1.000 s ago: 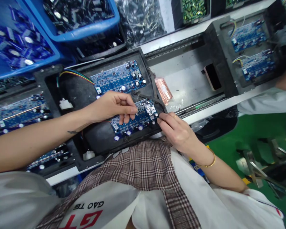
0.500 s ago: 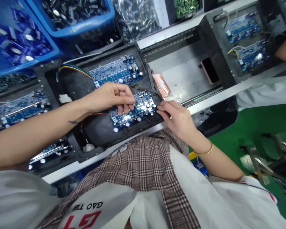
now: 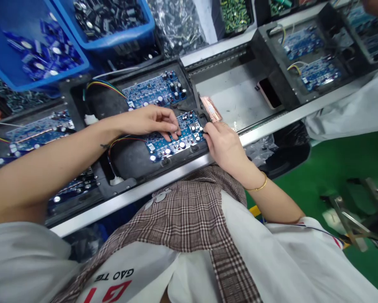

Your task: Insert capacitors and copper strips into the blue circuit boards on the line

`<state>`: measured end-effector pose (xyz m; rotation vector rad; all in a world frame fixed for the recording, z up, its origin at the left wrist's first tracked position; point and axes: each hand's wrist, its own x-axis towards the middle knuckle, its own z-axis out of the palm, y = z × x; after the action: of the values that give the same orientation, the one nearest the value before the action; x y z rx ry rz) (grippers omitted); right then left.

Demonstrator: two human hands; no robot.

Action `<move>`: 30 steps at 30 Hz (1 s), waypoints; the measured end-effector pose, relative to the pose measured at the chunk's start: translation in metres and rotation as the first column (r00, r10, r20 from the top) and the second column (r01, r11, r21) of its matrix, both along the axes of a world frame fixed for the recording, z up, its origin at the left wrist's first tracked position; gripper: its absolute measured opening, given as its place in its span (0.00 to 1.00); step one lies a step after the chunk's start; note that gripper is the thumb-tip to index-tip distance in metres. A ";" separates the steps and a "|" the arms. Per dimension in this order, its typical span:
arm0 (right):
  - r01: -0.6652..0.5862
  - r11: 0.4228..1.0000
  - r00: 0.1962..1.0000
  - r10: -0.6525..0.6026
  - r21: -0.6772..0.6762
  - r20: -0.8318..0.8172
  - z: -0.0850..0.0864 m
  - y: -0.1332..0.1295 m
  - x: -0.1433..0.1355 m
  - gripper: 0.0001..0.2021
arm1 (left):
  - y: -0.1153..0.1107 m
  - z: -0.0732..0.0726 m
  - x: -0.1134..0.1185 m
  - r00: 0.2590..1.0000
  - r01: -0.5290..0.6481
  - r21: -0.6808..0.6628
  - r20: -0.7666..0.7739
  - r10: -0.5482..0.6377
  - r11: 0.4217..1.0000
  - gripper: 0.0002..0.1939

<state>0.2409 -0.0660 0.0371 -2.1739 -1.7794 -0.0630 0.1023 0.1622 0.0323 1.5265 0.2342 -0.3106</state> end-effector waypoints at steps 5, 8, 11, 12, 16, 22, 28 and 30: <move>-0.074 0.996 0.997 0.073 0.056 0.013 -0.004 0.000 -0.004 0.08 | 0.000 -0.003 -0.001 1.000 0.025 0.018 0.002 -0.026 1.000 0.12; -0.089 0.993 0.995 0.086 0.075 0.043 -0.010 -0.004 -0.007 0.10 | 0.001 -0.003 -0.002 1.000 0.029 0.012 0.000 -0.029 0.999 0.12; -0.075 0.991 0.997 0.071 0.114 0.037 -0.010 -0.009 -0.010 0.11 | 0.001 -0.001 -0.002 1.000 0.014 -0.008 -0.013 -0.014 1.000 0.11; -0.066 0.989 0.998 0.063 0.135 0.025 -0.007 -0.010 -0.012 0.11 | 0.000 0.001 -0.002 1.000 0.004 -0.020 -0.017 -0.004 1.000 0.11; -0.042 0.972 0.998 0.052 0.229 -0.035 0.017 -0.003 -0.024 0.16 | -0.006 0.010 -0.001 0.998 -0.058 -0.139 0.000 0.059 0.989 0.12; -0.181 0.889 0.972 0.228 0.422 -0.063 0.045 0.039 -0.044 0.15 | -0.017 0.035 -0.015 0.961 -0.277 -0.419 -0.125 0.248 0.864 0.13; -0.323 0.859 0.940 0.341 0.396 0.029 0.063 0.092 -0.039 0.14 | 0.008 0.069 -0.037 0.948 -0.309 -0.272 -0.162 0.273 0.911 0.13; -0.275 0.889 0.955 0.296 0.366 -0.001 0.065 0.114 -0.024 0.12 | 0.051 0.083 -0.050 0.933 -0.358 0.097 -0.012 0.360 0.929 0.11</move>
<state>0.2168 0.0478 0.1019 -1.6275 -1.8645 -0.2387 0.0521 0.2128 0.1157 1.5371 0.5515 -0.0305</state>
